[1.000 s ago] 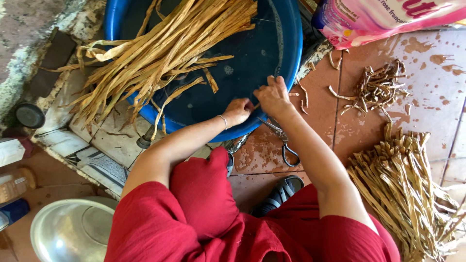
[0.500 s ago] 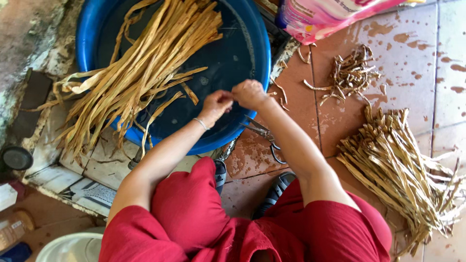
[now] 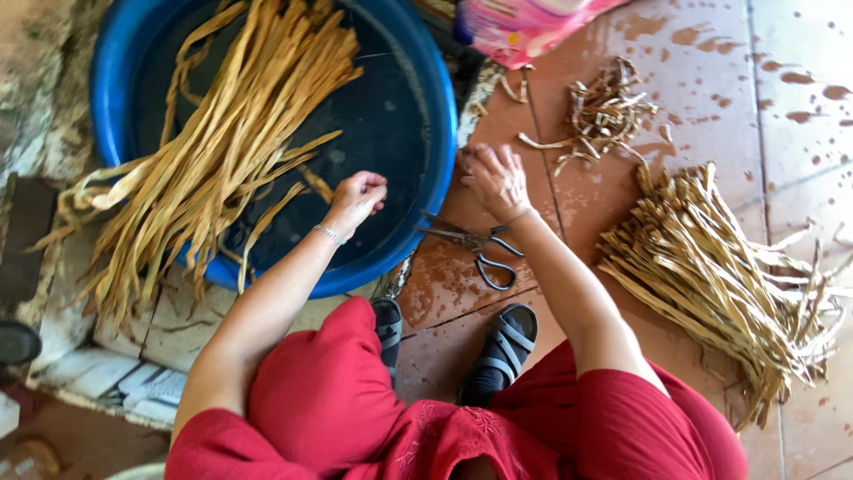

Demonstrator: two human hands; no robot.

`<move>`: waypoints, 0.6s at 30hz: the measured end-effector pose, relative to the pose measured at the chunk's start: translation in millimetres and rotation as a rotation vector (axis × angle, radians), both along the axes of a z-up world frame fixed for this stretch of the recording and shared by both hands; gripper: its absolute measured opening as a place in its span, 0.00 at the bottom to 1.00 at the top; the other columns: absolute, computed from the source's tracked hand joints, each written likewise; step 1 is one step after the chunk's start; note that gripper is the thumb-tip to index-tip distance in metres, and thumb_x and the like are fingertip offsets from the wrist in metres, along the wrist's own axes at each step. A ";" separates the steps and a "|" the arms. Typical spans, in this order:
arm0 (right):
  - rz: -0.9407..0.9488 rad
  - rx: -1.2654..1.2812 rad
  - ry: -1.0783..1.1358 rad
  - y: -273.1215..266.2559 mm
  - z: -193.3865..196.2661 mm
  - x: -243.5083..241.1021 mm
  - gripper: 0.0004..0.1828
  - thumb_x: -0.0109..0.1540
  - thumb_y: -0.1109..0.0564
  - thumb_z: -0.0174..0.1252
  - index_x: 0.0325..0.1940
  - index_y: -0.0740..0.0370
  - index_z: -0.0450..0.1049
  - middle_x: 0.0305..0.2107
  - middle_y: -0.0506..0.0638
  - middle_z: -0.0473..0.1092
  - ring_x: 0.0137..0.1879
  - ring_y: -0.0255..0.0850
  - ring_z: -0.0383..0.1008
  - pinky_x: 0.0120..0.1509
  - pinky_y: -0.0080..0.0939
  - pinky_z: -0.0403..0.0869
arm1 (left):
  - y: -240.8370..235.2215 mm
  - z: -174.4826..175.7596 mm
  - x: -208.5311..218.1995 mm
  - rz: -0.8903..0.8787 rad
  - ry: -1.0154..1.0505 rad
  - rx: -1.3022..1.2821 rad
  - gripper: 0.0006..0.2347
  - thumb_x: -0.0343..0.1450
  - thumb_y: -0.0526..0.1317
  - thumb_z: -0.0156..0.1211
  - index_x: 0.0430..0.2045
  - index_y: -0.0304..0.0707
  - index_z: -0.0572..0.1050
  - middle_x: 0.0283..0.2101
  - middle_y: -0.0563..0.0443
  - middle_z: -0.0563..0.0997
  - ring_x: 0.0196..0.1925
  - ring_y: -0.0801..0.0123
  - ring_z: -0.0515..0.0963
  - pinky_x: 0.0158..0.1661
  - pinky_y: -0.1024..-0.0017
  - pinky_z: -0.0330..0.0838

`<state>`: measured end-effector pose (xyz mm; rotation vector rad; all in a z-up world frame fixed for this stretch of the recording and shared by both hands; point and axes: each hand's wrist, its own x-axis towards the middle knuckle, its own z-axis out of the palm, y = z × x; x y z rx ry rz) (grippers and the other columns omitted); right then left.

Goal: The person sits on the floor and processes dried plant stalks. They pull fibers from the stalks by hand and use scissors to trim the ends, placing the processed material into a pile on the floor.

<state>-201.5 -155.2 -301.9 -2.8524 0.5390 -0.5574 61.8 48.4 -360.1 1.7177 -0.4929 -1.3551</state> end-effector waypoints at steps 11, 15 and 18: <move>-0.654 -0.141 0.075 -98.2 -33.7 -87.1 0.23 0.57 0.57 0.64 0.57 0.51 0.75 0.56 0.54 0.65 0.64 0.55 0.60 0.68 0.62 0.57 | 14.2 5.5 5.6 -0.013 -0.022 0.130 0.10 0.73 0.38 0.61 0.45 0.35 0.77 0.36 0.52 0.82 0.33 0.76 0.80 0.34 0.77 0.75; -0.426 -0.192 0.041 -81.7 -39.0 -17.7 0.36 0.63 0.46 0.72 0.73 0.45 0.68 0.67 0.47 0.61 0.74 0.48 0.58 0.78 0.58 0.55 | 11.4 2.5 4.5 -0.018 -0.015 0.121 0.11 0.73 0.39 0.60 0.46 0.35 0.76 0.36 0.52 0.82 0.34 0.76 0.80 0.35 0.77 0.76; -0.587 -0.011 -0.142 -70.1 -21.9 36.3 0.53 0.52 0.36 0.74 0.71 0.67 0.62 0.66 0.58 0.58 0.72 0.58 0.54 0.73 0.68 0.53 | 16.6 9.3 -0.1 -0.015 -0.004 0.126 0.11 0.73 0.40 0.60 0.47 0.35 0.76 0.36 0.51 0.81 0.34 0.75 0.80 0.34 0.76 0.76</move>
